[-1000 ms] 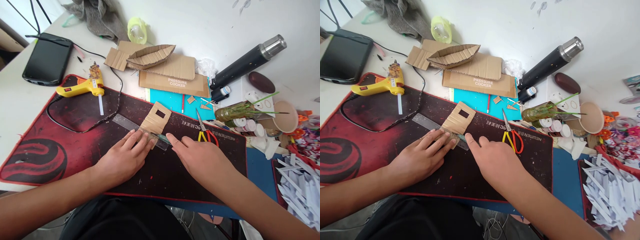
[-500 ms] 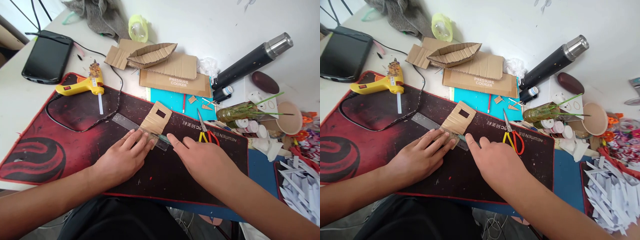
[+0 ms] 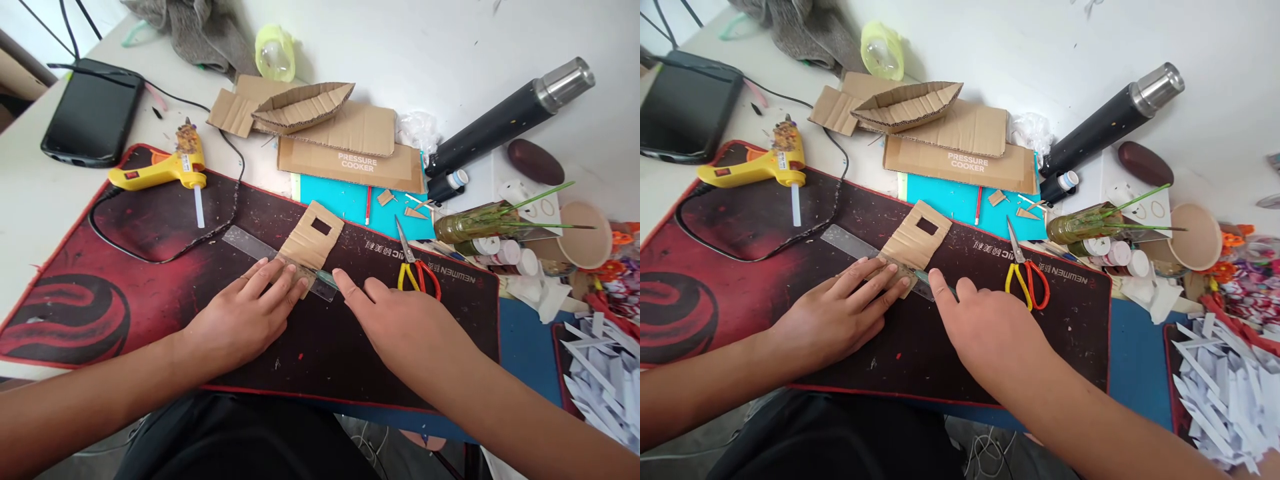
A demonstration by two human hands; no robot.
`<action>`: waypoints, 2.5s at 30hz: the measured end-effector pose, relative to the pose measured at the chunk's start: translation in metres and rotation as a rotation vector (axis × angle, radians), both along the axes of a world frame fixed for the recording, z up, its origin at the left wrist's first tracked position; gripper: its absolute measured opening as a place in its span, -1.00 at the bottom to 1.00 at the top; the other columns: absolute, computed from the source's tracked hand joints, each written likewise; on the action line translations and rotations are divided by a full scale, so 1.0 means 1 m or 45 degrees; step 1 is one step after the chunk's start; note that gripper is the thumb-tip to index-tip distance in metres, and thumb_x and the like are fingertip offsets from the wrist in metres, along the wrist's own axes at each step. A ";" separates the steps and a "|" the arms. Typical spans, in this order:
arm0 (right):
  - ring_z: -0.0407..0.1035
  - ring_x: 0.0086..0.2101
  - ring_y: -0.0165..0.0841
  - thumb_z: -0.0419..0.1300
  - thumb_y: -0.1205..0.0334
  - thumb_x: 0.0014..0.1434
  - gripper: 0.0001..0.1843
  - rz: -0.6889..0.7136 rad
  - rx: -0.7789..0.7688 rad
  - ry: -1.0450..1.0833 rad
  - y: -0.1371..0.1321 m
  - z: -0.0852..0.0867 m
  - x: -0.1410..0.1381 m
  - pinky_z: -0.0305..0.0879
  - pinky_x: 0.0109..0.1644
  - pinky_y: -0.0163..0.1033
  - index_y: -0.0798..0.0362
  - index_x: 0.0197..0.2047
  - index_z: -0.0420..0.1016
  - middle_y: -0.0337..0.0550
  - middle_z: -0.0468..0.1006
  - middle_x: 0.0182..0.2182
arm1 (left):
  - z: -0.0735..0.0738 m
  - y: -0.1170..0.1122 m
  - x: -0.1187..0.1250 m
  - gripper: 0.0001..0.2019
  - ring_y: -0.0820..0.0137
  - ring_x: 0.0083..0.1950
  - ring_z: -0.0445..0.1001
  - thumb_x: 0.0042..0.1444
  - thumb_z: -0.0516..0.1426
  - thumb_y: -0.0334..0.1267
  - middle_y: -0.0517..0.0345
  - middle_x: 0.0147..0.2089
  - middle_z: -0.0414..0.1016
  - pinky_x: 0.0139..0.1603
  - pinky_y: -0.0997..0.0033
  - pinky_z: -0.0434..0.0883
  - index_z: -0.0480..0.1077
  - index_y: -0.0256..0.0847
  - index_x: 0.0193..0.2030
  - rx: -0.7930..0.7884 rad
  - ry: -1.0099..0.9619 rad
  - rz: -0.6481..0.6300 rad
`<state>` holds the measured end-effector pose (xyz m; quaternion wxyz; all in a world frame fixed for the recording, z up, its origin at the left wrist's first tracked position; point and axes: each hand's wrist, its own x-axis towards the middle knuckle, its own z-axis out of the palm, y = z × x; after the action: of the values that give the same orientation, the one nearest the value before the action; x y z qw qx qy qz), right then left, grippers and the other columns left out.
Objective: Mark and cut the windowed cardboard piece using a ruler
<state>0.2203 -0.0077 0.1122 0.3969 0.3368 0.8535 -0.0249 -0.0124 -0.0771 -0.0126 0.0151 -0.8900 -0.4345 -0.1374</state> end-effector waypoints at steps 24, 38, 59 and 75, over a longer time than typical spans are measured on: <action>0.49 -0.53 -0.32 0.20 0.34 0.46 -0.18 -0.034 0.078 0.058 0.004 0.001 0.019 -0.28 -0.53 -0.17 -0.11 0.70 0.11 -0.09 0.66 -0.24 | 0.004 -0.001 0.000 -0.57 0.00 0.40 0.56 0.49 0.12 -0.29 -0.11 0.31 0.64 0.42 0.00 0.53 0.48 -0.28 0.42 -0.011 0.030 0.009; 0.49 -0.50 -0.29 0.16 0.34 0.50 -0.21 -0.066 0.035 0.108 0.001 -0.005 0.018 -0.19 -0.51 -0.14 -0.12 0.70 0.11 -0.10 0.65 -0.24 | 0.004 -0.001 0.001 -0.57 -0.01 0.39 0.56 0.54 0.04 -0.26 -0.09 0.32 0.65 0.42 0.00 0.51 0.47 -0.28 0.44 -0.054 -0.020 0.033; 0.56 -0.47 -0.25 0.14 0.48 0.36 -0.13 -0.031 -0.014 0.031 0.010 0.006 -0.003 -0.23 -0.54 -0.14 -0.03 0.68 0.15 -0.04 0.68 -0.22 | 0.006 0.000 0.001 -0.59 0.04 0.38 0.55 0.54 0.05 -0.26 -0.08 0.28 0.66 0.41 0.04 0.49 0.52 -0.28 0.38 0.007 0.010 0.030; 0.61 -0.40 -0.24 0.12 0.35 0.54 -0.29 -0.074 0.030 0.101 0.004 0.000 0.000 -0.17 -0.51 -0.13 -0.05 0.67 0.17 -0.05 0.69 -0.18 | 0.000 -0.001 0.002 -0.56 -0.01 0.37 0.53 0.46 0.11 -0.28 -0.11 0.29 0.65 0.37 0.00 0.53 0.53 -0.29 0.39 0.040 -0.035 0.026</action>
<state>0.2204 -0.0041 0.1122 0.3578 0.3646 0.8587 -0.0398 -0.0105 -0.0778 -0.0129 0.0246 -0.8833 -0.4413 -0.1562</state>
